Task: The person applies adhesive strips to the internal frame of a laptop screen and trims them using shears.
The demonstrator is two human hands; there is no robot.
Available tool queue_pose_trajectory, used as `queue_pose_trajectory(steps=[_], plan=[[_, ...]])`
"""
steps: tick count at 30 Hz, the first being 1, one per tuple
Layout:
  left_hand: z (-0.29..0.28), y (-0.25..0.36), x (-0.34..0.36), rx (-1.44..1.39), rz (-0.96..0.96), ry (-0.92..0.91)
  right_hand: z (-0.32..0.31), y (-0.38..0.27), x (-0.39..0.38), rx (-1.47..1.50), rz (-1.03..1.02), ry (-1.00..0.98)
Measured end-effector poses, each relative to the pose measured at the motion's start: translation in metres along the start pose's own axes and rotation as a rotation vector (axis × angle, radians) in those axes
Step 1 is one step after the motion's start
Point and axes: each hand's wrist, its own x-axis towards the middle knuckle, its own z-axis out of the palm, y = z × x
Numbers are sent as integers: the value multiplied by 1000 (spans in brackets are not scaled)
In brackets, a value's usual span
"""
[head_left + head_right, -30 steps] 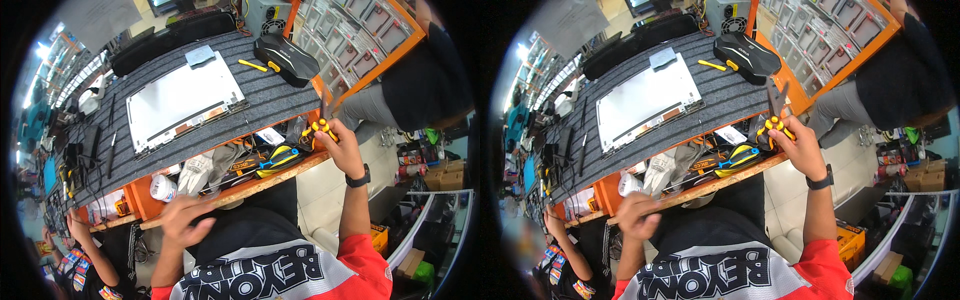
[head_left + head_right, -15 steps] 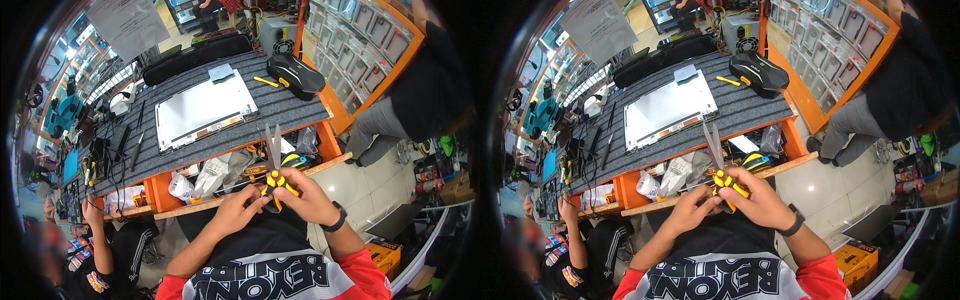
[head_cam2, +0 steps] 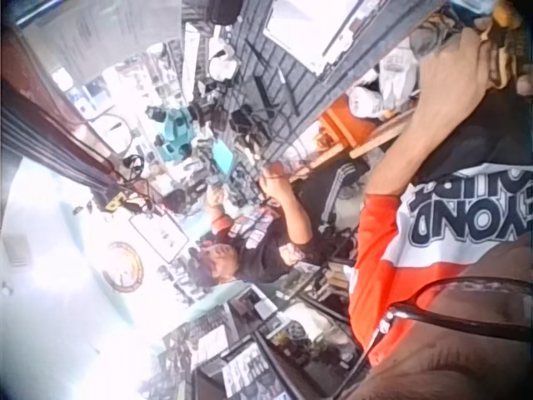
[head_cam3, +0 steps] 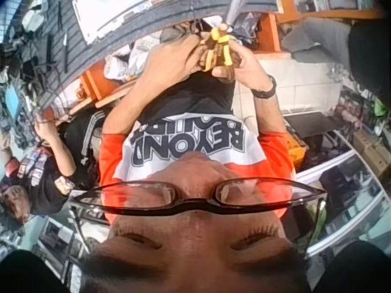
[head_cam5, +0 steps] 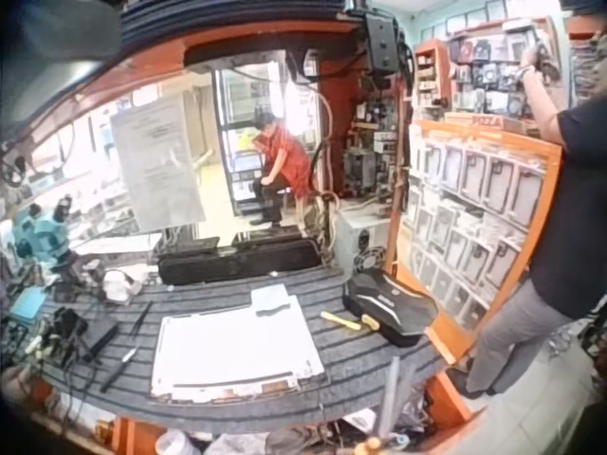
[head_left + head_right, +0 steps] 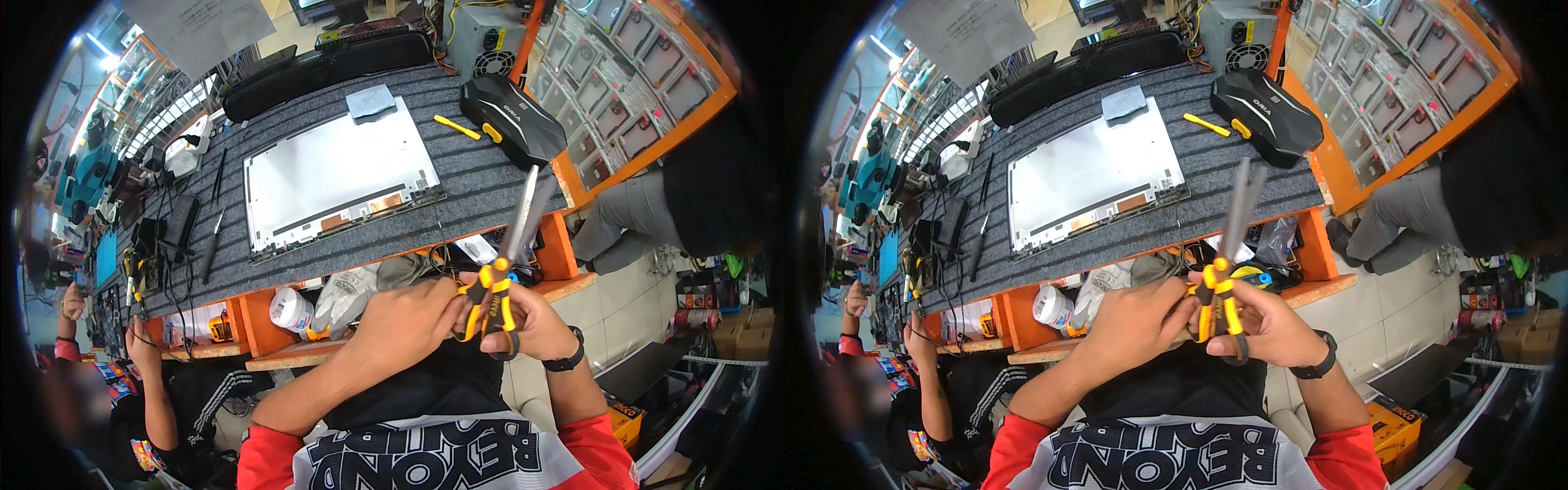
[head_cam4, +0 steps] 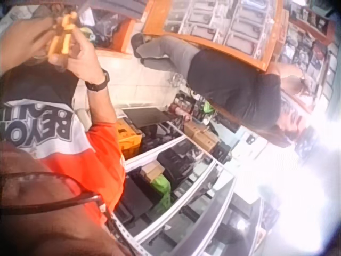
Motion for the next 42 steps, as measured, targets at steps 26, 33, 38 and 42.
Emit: queue_pose_trajectory(steps=[26, 33, 38, 42], plan=[[-16, -90, 94, 338, 121, 207, -95, -53, -15, -1255, -174, 561], [-13, -84, 96, 283, 60, 225, -100, -57, -6, -1398, -184, 517], [-11, -84, 93, 303, 39, 214, -101, -60, -3, -1391, -187, 524], [-11, -86, 94, 278, 84, 212, -103, -62, 2, -1438, -205, 509]])
